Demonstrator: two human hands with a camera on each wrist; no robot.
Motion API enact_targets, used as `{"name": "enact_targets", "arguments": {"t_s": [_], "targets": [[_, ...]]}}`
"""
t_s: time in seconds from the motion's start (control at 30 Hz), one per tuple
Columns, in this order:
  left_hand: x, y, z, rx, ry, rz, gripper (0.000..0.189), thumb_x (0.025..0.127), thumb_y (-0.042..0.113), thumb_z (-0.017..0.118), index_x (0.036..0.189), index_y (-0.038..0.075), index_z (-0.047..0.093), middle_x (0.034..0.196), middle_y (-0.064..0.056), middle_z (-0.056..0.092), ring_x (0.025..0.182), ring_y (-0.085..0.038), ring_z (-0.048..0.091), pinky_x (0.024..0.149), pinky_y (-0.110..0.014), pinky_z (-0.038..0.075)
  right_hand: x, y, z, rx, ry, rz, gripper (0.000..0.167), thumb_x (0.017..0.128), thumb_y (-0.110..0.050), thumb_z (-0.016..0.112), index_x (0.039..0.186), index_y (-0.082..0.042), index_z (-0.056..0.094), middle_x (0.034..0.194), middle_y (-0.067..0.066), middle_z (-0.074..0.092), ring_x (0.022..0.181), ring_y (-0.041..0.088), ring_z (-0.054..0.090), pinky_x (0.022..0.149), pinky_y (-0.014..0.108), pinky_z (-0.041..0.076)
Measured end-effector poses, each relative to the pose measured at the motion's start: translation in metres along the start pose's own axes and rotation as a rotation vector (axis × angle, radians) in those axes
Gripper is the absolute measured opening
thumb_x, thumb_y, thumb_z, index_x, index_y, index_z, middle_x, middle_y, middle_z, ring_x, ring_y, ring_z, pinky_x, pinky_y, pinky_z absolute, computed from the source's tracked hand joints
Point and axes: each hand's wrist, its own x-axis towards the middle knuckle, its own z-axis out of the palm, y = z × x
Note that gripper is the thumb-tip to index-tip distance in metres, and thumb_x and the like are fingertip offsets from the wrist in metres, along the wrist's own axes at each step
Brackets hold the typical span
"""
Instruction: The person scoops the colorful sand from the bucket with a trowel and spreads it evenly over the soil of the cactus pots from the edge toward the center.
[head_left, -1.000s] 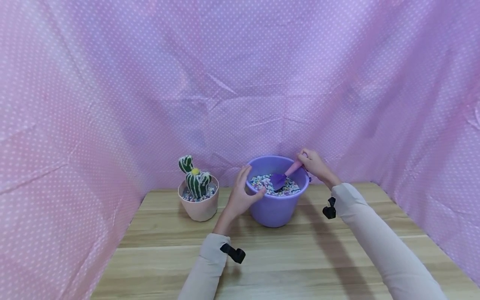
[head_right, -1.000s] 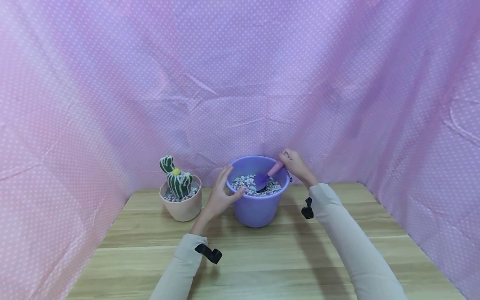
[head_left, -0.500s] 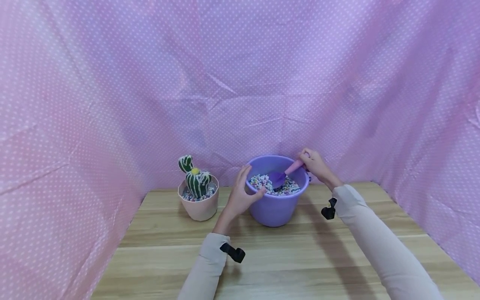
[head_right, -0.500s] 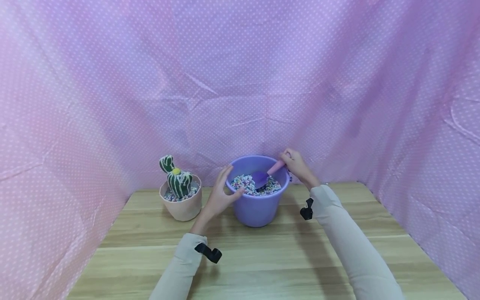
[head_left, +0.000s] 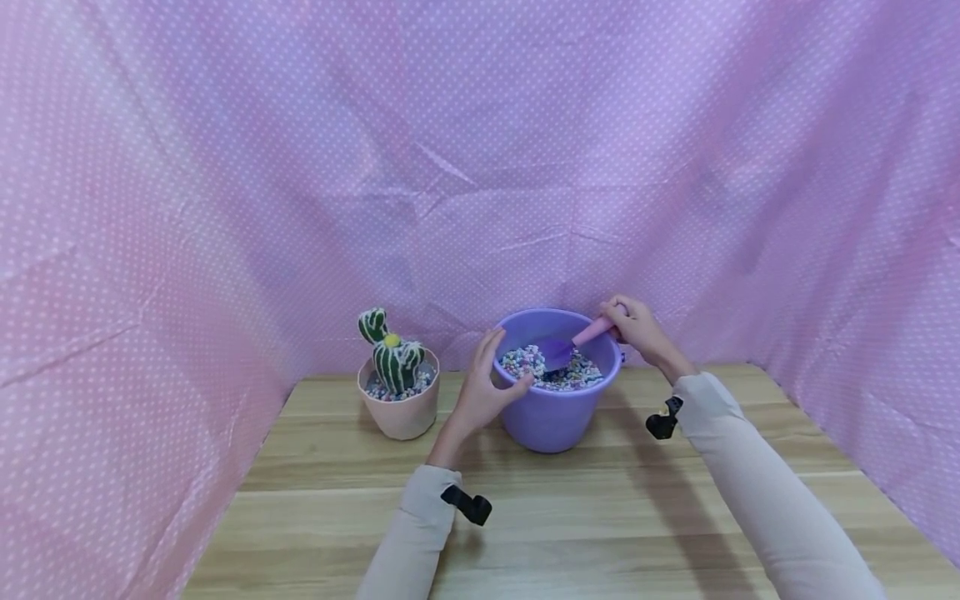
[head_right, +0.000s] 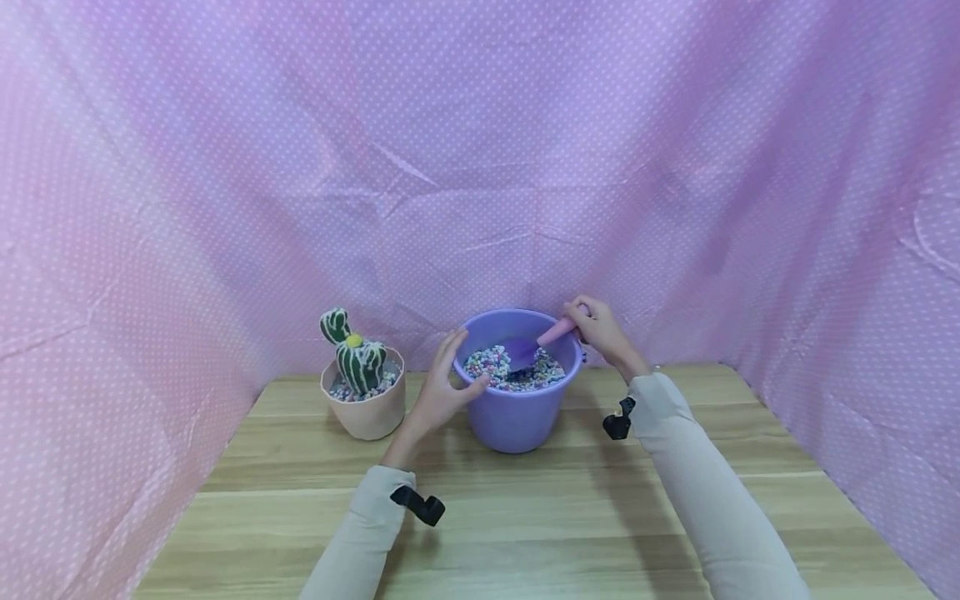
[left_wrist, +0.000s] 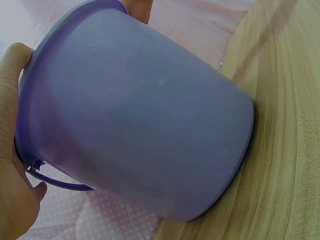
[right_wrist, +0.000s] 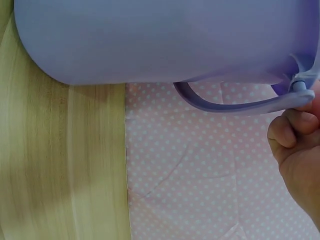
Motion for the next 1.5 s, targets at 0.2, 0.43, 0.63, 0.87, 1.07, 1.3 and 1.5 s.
{"name": "enact_targets", "arguments": {"t_s": [0.2,0.43,0.63,0.87,1.07,1.3,1.5], "targets": [[-0.001,0.001,-0.001,-0.009,0.005,0.005,0.097,0.085,0.048,0.075,0.162,0.015,0.026,0.171,-0.008,0.019,0.159,-0.028,0.014,0.125,-0.064,0.018,-0.001,0.002,0.0,0.034,0.033,-0.018,0.029,0.107,-0.019,0.051,0.09,0.004,0.054,0.059,-0.004,0.053,0.054,0.005,0.043,0.05,0.018,0.036],[-0.002,0.001,-0.001,-0.016,0.002,0.004,0.098,0.085,0.052,0.075,0.162,0.017,0.026,0.171,-0.007,0.018,0.159,-0.028,0.013,0.124,-0.065,0.018,-0.003,0.004,-0.001,0.127,0.008,0.005,0.026,0.107,-0.017,0.049,0.084,-0.007,0.056,0.06,-0.004,0.059,0.05,0.005,0.041,0.047,0.017,0.037],[-0.004,0.0,-0.001,-0.034,0.0,-0.006,0.098,0.084,0.052,0.074,0.163,0.019,0.025,0.171,-0.009,0.016,0.16,-0.027,0.009,0.124,-0.067,0.015,-0.004,0.003,-0.001,0.228,-0.029,0.091,0.024,0.108,-0.021,0.049,0.089,-0.009,0.056,0.063,-0.008,0.063,0.052,0.004,0.042,0.048,0.015,0.037],[-0.003,0.0,-0.002,-0.036,0.005,0.0,0.098,0.085,0.051,0.075,0.163,0.018,0.026,0.171,-0.009,0.017,0.16,-0.03,0.01,0.124,-0.067,0.016,-0.005,0.003,-0.002,0.31,-0.05,0.121,0.023,0.109,-0.022,0.047,0.095,-0.008,0.059,0.061,-0.005,0.055,0.055,0.004,0.046,0.05,0.015,0.039],[-0.003,0.002,-0.001,-0.047,-0.008,-0.007,0.098,0.084,0.05,0.075,0.163,0.018,0.026,0.171,-0.01,0.016,0.159,-0.031,0.011,0.123,-0.069,0.017,-0.009,0.002,-0.012,0.35,-0.11,0.155,0.025,0.11,-0.023,0.046,0.101,-0.003,0.059,0.065,-0.004,0.058,0.057,0.005,0.048,0.052,0.016,0.04],[-0.004,0.0,0.0,-0.05,-0.001,-0.01,0.098,0.084,0.053,0.075,0.162,0.019,0.026,0.171,-0.009,0.016,0.159,-0.03,0.012,0.123,-0.069,0.016,-0.01,-0.013,-0.028,0.384,-0.186,0.155,0.029,0.111,-0.019,0.041,0.096,-0.012,0.065,0.066,-0.002,0.061,0.054,0.005,0.046,0.051,0.016,0.039],[-0.004,0.001,-0.001,-0.041,-0.003,-0.018,0.097,0.085,0.049,0.075,0.162,0.019,0.026,0.172,-0.01,0.016,0.159,-0.03,0.011,0.123,-0.067,0.016,-0.011,-0.03,-0.041,0.396,-0.214,0.165,0.033,0.111,-0.018,0.04,0.092,-0.012,0.066,0.065,-0.001,0.061,0.053,0.006,0.047,0.052,0.017,0.04]]}}
